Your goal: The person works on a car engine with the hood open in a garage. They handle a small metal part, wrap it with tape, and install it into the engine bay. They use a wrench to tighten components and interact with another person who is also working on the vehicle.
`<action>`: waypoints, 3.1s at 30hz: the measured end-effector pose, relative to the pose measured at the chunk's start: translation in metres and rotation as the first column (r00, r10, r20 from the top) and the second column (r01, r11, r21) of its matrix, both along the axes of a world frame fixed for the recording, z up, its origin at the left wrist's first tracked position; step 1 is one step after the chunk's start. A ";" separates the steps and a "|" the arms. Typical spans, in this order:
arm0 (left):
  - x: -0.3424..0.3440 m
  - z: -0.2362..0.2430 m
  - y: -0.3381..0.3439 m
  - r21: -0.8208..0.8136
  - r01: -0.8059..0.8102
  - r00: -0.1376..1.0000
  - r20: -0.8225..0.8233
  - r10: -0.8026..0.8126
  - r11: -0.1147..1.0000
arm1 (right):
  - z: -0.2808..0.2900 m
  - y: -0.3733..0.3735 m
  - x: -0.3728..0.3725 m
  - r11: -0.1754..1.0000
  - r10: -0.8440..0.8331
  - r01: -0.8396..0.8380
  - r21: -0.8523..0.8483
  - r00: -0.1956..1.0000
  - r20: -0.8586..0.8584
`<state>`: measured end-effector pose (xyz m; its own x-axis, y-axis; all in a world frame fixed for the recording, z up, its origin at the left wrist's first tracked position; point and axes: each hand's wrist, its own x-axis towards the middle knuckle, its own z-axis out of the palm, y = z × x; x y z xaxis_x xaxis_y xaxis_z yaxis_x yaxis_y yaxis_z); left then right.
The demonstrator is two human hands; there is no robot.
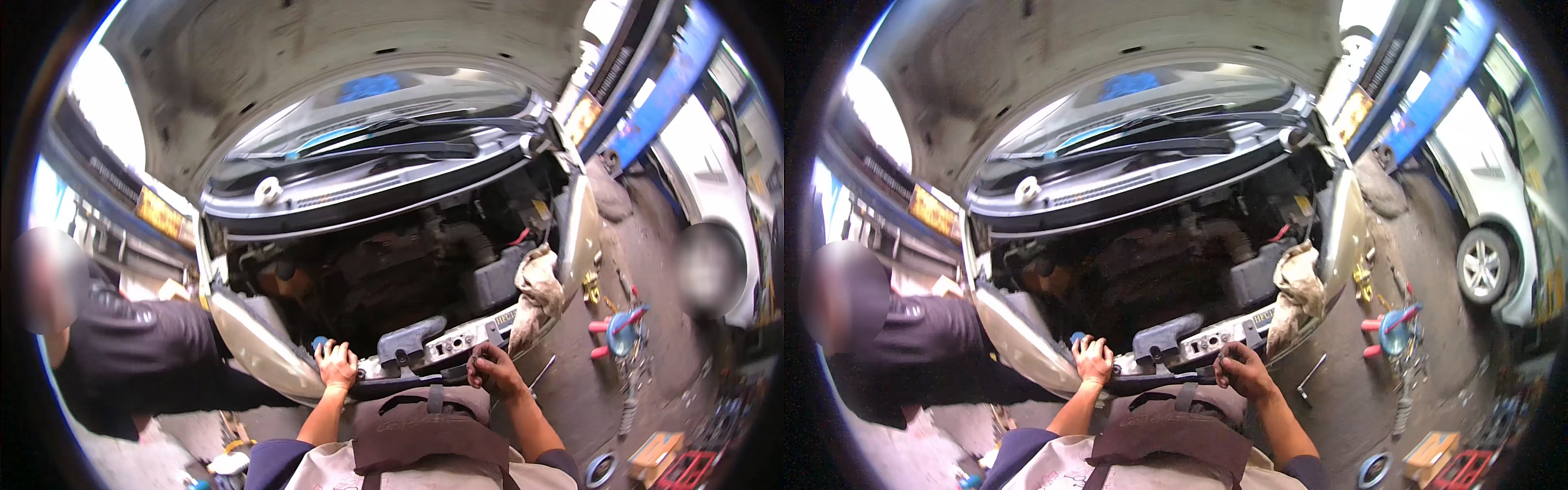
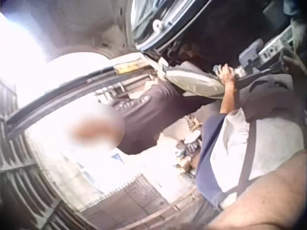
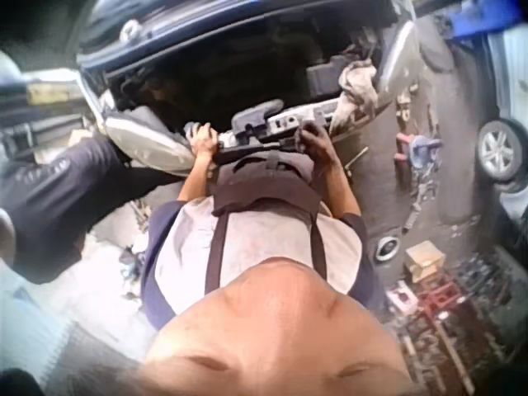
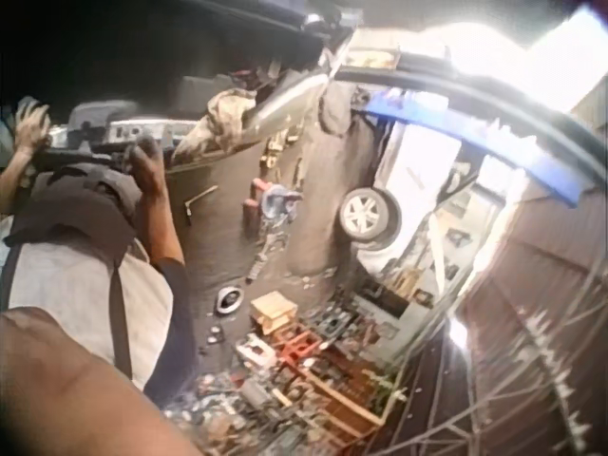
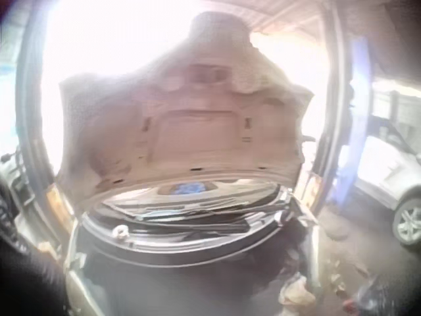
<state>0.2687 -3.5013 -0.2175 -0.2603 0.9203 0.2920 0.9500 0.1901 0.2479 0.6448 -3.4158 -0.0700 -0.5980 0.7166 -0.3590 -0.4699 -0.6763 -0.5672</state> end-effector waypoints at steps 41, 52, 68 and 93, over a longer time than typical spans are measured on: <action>0.046 0.151 0.145 -0.212 0.171 0.862 0.506 -0.042 0.962 | -0.054 0.072 -0.014 0.932 0.324 -0.356 0.066 0.902 0.287; 0.091 0.104 0.140 -0.170 0.471 0.840 0.384 -0.382 0.866 | -0.064 0.097 -0.077 0.721 -0.046 -0.497 0.483 0.661 0.749; 0.025 0.033 0.142 -0.148 -0.012 0.389 0.910 0.141 0.989 | -0.077 0.179 -0.120 0.729 0.014 -0.521 0.444 0.659 0.752; 0.050 0.033 0.153 -0.301 -0.329 0.580 0.684 0.443 0.895 | -0.113 0.179 -0.127 0.805 0.113 -0.504 0.313 0.649 0.753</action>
<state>0.3182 -3.3487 -0.1847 -0.6717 0.6934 -0.2607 0.3035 0.5787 0.7570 0.5179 -3.2372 -0.1829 -0.5442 0.7183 -0.4335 0.3593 -0.2674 -0.8941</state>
